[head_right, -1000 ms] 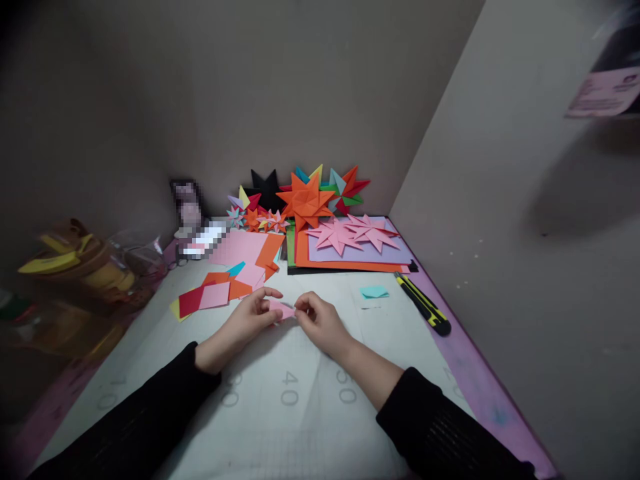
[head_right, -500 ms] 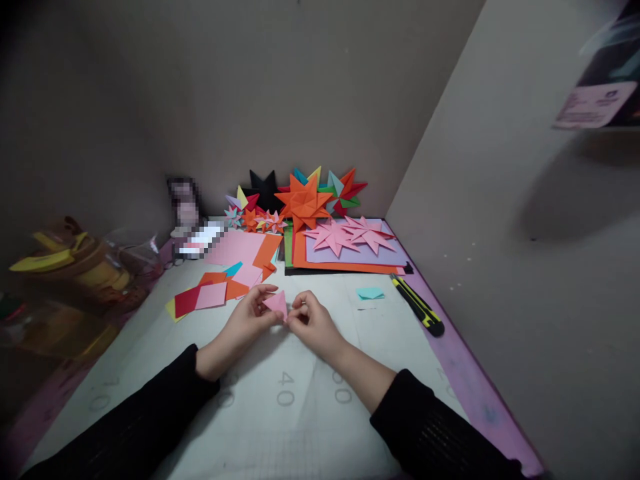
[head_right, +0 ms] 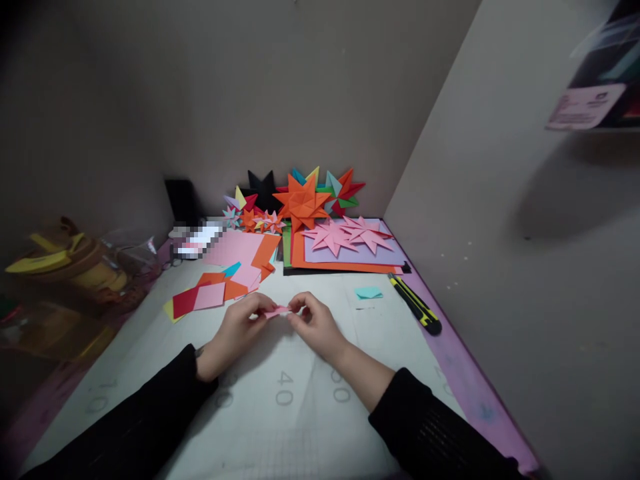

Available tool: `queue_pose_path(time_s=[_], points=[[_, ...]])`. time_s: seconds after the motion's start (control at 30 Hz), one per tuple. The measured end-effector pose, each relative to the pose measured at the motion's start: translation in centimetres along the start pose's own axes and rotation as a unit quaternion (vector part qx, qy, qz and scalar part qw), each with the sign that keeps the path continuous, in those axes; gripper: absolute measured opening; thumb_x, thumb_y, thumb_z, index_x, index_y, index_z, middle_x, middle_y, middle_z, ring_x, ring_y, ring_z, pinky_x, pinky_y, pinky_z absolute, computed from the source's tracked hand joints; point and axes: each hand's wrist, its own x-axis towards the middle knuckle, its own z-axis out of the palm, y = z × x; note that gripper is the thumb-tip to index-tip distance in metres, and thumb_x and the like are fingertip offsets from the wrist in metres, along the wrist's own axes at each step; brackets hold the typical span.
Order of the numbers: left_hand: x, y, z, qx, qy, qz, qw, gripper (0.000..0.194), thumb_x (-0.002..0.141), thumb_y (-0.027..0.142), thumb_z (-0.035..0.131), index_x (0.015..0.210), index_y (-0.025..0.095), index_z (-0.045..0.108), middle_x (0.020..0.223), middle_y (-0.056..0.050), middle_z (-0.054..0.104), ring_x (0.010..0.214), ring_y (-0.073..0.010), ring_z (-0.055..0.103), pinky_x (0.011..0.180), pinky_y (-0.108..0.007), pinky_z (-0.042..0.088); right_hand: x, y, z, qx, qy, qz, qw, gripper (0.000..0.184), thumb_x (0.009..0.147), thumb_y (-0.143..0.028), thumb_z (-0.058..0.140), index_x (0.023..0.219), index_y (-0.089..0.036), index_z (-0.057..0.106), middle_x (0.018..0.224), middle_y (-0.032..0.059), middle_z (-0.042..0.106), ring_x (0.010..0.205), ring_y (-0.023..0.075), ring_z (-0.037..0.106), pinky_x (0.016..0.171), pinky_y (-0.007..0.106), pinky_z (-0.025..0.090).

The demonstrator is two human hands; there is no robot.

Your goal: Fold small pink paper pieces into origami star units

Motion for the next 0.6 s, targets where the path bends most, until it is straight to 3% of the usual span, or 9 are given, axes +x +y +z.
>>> queue_pose_path(time_s=[0.13,0.3,0.47,0.6], points=[[-0.5,-0.65,-0.34,0.056,-0.002,0.086,0.995,0.019,0.08,0.01,0.047,0.075,0.021,0.061,0.088,-0.006,0.068,0.082,-0.0161,0.062,0.074,-0.03,0.048,0.01,-0.17,-0.27,0.005,-0.007,-0.028,1.0,0.008,0.079,-0.019,0.056,0.087,-0.02,0.057,0.088,0.003,0.057,0.076,0.0148,0.053,0.066,0.027,0.043],[-0.54,-0.31,-0.68,0.058,-0.035,0.089,0.994,0.018,0.082,0.013,0.049,0.075,0.022,0.063,0.093,-0.007,0.07,0.085,-0.0174,0.063,0.076,-0.031,0.049,-0.02,-0.42,-0.27,0.019,-0.016,-0.048,0.999,0.006,0.08,-0.018,0.055,0.085,-0.021,0.057,0.089,0.0037,0.057,0.082,0.0164,0.055,0.068,0.028,0.043],[-0.65,-0.55,-0.46,0.038,-0.025,0.094,0.994,0.019,0.08,0.009,0.049,0.076,0.022,0.063,0.092,-0.006,0.07,0.086,-0.0168,0.064,0.076,-0.03,0.049,0.09,-0.21,-0.16,0.052,-0.023,-0.05,0.997,0.004,0.081,-0.018,0.056,0.08,-0.021,0.054,0.09,0.0038,0.057,0.084,0.0169,0.055,0.071,0.029,0.044],[-0.49,-0.54,-0.1,0.012,0.006,0.031,0.999,0.014,0.08,0.011,0.051,0.08,0.021,0.061,0.088,-0.004,0.07,0.081,-0.0162,0.064,0.072,-0.028,0.048,0.11,-0.16,-0.14,0.051,-0.027,-0.055,0.997,0.005,0.081,-0.018,0.055,0.078,-0.021,0.054,0.09,0.0038,0.057,0.085,0.017,0.055,0.072,0.029,0.044]])
